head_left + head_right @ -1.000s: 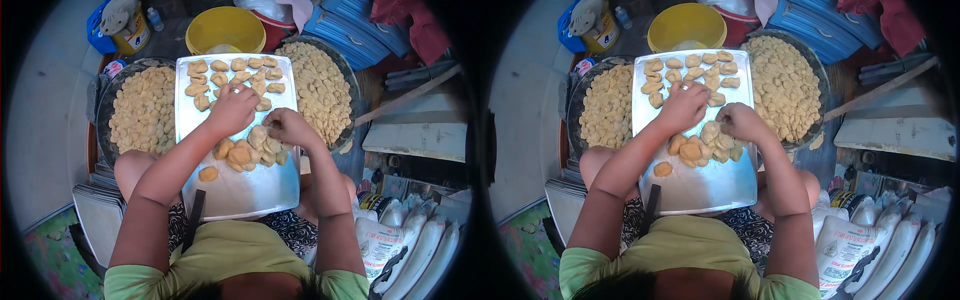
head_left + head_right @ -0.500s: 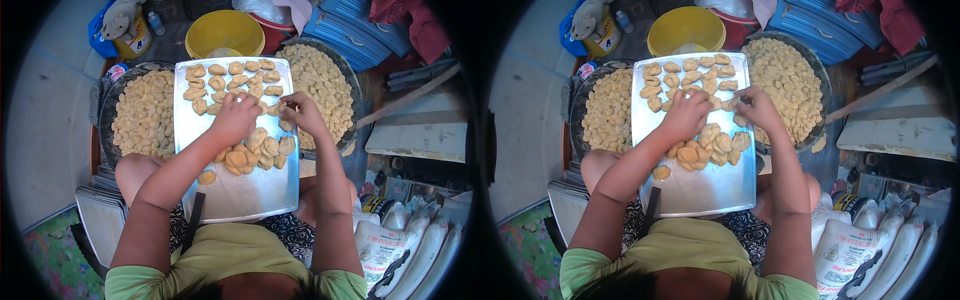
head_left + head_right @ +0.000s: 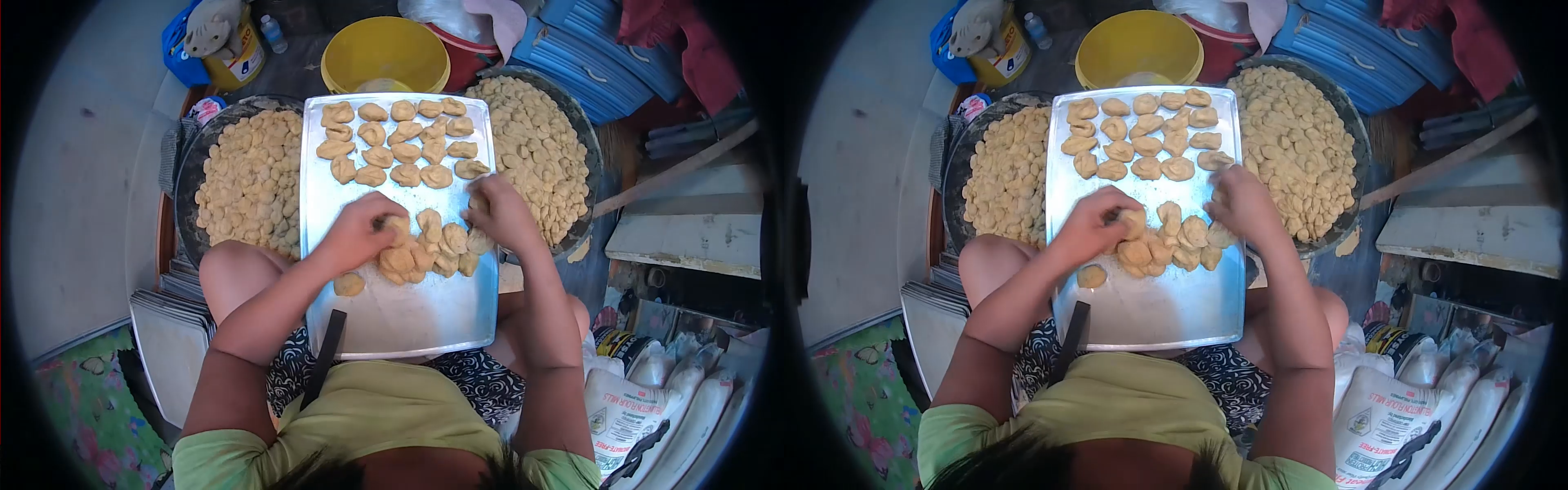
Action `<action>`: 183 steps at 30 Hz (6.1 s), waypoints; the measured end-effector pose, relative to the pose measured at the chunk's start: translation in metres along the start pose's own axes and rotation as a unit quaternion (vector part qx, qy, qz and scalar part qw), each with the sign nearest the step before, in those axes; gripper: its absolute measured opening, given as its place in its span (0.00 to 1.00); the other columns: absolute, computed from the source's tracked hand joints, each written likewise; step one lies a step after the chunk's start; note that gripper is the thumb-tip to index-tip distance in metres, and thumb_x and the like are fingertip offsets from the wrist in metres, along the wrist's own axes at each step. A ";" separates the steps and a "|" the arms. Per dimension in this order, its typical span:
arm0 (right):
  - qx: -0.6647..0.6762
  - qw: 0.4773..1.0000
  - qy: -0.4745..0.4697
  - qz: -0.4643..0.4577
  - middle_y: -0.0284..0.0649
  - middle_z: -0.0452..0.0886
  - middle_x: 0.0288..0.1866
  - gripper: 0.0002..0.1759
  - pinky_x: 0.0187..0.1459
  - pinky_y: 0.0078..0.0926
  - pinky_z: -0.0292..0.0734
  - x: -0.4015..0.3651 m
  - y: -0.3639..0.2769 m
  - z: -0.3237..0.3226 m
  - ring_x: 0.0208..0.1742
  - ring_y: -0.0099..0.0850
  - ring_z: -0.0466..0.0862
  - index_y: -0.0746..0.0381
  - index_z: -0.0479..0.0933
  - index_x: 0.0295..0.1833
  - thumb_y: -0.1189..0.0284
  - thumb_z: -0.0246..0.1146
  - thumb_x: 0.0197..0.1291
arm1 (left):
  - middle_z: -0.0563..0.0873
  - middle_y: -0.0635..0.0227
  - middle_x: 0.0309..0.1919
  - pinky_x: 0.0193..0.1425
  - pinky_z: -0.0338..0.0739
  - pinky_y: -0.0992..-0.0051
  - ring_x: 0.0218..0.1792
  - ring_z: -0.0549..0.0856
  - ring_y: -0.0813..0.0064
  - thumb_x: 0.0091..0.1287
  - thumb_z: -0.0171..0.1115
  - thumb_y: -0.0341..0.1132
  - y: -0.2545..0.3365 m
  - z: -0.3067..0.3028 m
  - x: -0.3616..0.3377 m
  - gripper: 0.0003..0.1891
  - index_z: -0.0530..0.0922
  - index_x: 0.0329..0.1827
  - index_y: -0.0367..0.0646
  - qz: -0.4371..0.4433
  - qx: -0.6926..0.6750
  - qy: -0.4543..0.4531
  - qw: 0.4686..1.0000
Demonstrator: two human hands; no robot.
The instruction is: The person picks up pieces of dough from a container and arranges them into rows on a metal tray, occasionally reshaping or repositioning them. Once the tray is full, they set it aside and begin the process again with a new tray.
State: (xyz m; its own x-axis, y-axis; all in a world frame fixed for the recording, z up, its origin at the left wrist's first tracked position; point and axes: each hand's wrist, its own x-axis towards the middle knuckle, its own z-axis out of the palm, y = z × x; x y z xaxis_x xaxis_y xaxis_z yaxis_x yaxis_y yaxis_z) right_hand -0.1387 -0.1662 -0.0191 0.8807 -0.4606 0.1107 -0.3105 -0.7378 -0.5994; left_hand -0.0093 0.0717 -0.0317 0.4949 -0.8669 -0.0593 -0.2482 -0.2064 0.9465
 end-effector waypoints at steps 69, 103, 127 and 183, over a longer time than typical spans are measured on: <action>0.115 0.992 0.030 -0.033 0.45 0.80 0.39 0.12 0.44 0.34 0.76 0.009 0.028 0.018 0.41 0.42 0.81 0.65 0.82 0.46 0.73 0.67 0.56 | 0.81 0.67 0.46 0.58 0.67 0.60 0.52 0.77 0.63 0.62 0.64 0.38 -0.003 0.020 0.027 0.12 0.80 0.48 0.47 0.204 0.379 0.047 0.901; 0.188 0.967 -0.168 0.027 0.43 0.82 0.37 0.10 0.44 0.35 0.76 -0.030 -0.066 0.059 0.41 0.42 0.82 0.62 0.81 0.38 0.74 0.71 0.49 | 0.77 0.65 0.52 0.62 0.65 0.58 0.54 0.75 0.60 0.57 0.68 0.35 -0.019 -0.027 -0.061 0.19 0.80 0.52 0.47 0.103 0.392 0.114 0.907; 0.420 0.847 -0.261 0.195 0.26 0.75 0.23 0.09 0.21 0.14 0.60 -0.053 -0.025 0.014 0.20 0.12 0.69 0.64 0.78 0.45 0.79 0.63 0.58 | 0.80 0.67 0.52 0.62 0.62 0.60 0.58 0.74 0.61 0.55 0.65 0.31 0.000 0.023 -0.014 0.21 0.79 0.54 0.47 0.151 0.310 -0.031 0.938; 0.332 0.933 -0.049 0.132 0.38 0.81 0.46 0.12 0.47 0.22 0.76 -0.058 0.033 0.023 0.46 0.25 0.80 0.65 0.75 0.50 0.82 0.62 0.60 | 0.82 0.67 0.47 0.59 0.69 0.62 0.52 0.78 0.63 0.59 0.64 0.35 0.009 0.076 0.047 0.15 0.81 0.49 0.45 0.177 0.281 0.045 0.942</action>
State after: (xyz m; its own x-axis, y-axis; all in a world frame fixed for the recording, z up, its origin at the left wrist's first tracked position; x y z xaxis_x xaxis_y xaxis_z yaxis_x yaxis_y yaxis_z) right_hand -0.1920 -0.1520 -0.0631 0.8434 -0.5120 -0.1627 -0.2587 -0.1217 -0.9583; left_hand -0.0522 -0.0053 -0.0501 0.3602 -0.8902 0.2790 -0.7997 -0.1407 0.5836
